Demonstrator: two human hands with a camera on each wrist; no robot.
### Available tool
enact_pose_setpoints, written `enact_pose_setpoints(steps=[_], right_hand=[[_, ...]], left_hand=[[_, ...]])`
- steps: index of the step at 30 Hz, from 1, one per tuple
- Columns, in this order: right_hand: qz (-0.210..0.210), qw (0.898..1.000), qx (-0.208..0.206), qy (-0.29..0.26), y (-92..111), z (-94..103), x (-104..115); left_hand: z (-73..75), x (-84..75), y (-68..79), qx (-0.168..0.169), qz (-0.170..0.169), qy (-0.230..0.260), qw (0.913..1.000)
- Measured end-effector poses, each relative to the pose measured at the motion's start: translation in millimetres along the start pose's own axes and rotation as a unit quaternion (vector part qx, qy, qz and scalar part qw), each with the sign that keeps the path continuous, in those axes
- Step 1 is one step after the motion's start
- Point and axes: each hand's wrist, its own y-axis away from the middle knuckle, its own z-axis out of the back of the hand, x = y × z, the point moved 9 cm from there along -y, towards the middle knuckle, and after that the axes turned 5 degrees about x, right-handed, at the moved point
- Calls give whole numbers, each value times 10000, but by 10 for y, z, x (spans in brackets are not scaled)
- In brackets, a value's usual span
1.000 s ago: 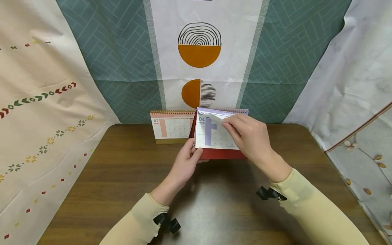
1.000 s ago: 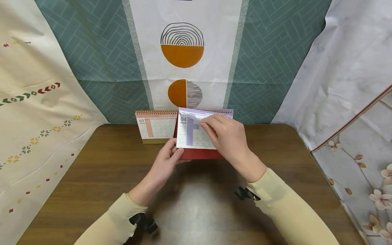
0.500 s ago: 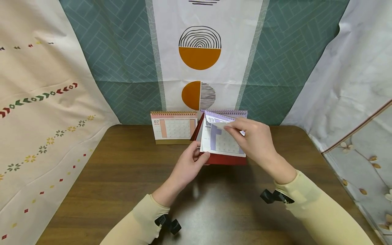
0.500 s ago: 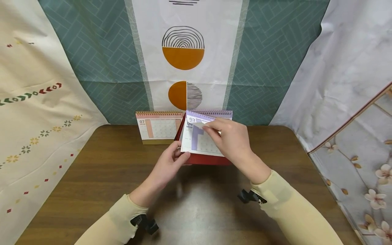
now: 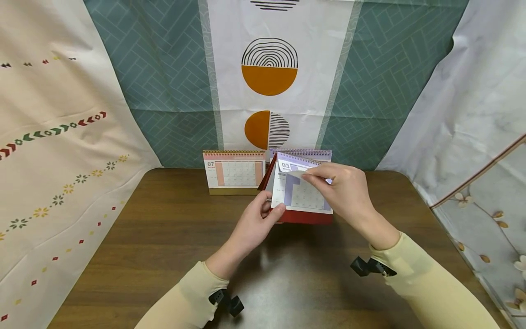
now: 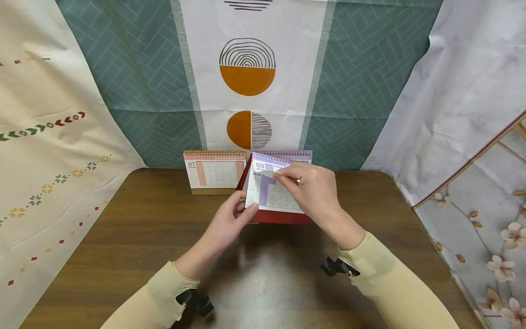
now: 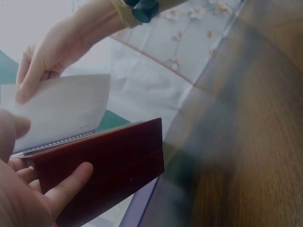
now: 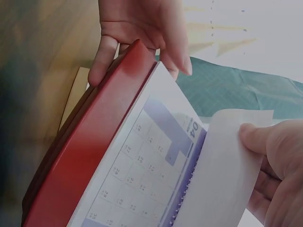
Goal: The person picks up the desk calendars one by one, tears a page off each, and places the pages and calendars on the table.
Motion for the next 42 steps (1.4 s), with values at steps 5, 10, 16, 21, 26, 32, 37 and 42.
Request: enact_pose_setpoints(steps=[5, 10, 16, 21, 26, 32, 37, 42], right_hand=[[-158, 9997, 195, -36, -2, -34, 5], [-206, 9975, 626, 261, -12, -108, 61], [-241, 9959, 720, 496, -39, -45, 82], [-451, 9939, 855, 539, -73, 95, 1], [-546, 9914, 915, 761, -98, 252, -21], [-392, 9923, 747, 905, -131, 374, 64], [-437, 9936, 767, 703, -157, 382, 43], [-802, 9926, 841, 341, -186, 413, -128]], left_hand=[[48, 5, 13, -219, -25, -211, 9995], [75, 0, 25, -376, -22, -304, 9988], [77, 0, 16, -439, -40, -440, 9981], [72, 2, 4, -447, -87, -550, 9974], [82, -15, 5, -490, -220, -629, 9966], [107, -28, 16, -598, -321, -750, 9949], [116, -20, 23, -629, -264, -728, 9950], [122, -25, 31, -641, -249, -701, 9952]])
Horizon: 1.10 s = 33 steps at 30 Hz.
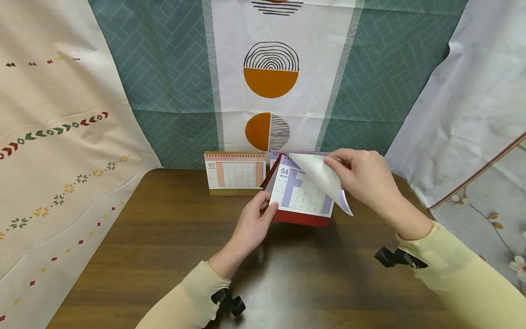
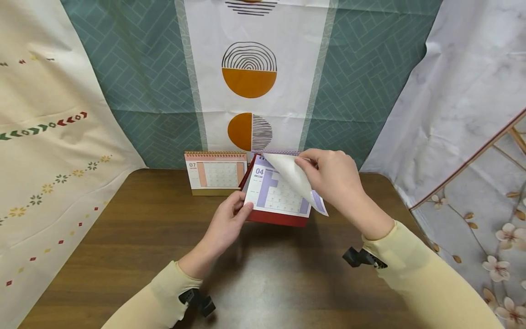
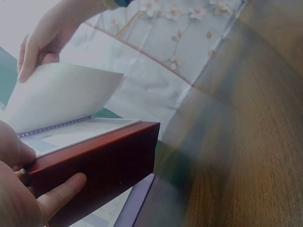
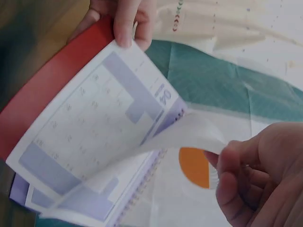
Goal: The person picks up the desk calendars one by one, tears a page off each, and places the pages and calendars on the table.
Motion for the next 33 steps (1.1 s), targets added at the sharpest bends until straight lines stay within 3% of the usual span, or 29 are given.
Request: enact_pose_setpoints(steps=[10, 26, 33], right_hand=[[-936, 9938, 252, -550, -102, 64, -465], [-1024, 9942, 306, 78, -291, 146, -753], [-2004, 9791, 267, -239, -268, 354, -1290]], left_hand=[[-19, -12, -6, 42, -36, -101, 9999], [-101, -26, 46, 317, -121, -446, 9984], [-34, 32, 36, 178, -83, -375, 9991]])
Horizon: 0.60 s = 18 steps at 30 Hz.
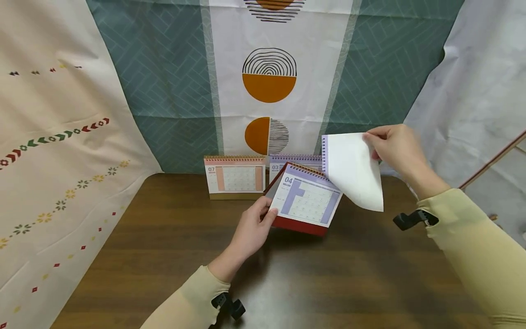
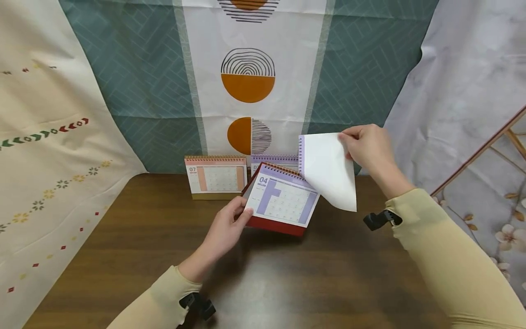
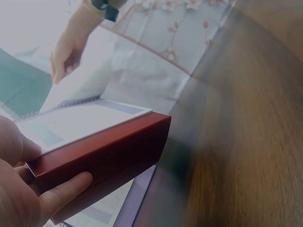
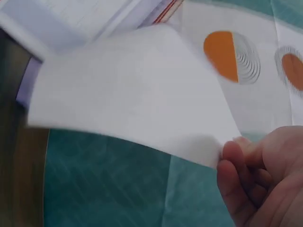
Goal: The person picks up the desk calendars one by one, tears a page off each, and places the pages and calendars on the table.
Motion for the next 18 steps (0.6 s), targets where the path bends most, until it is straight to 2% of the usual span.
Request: enact_pose_setpoints(steps=[4, 11, 18], right_hand=[[-339, 9990, 88, -269, -32, 115, -286], [-966, 9924, -14, -766, -25, 353, -756], [-1544, 9858, 52, -662, 71, 556, -1172]], left_hand=[[-10, 11, -11, 21, -32, 109, 9999], [20, 36, -6, -58, 107, 208, 9997], [35, 30, -17, -102, 98, 369, 9992]])
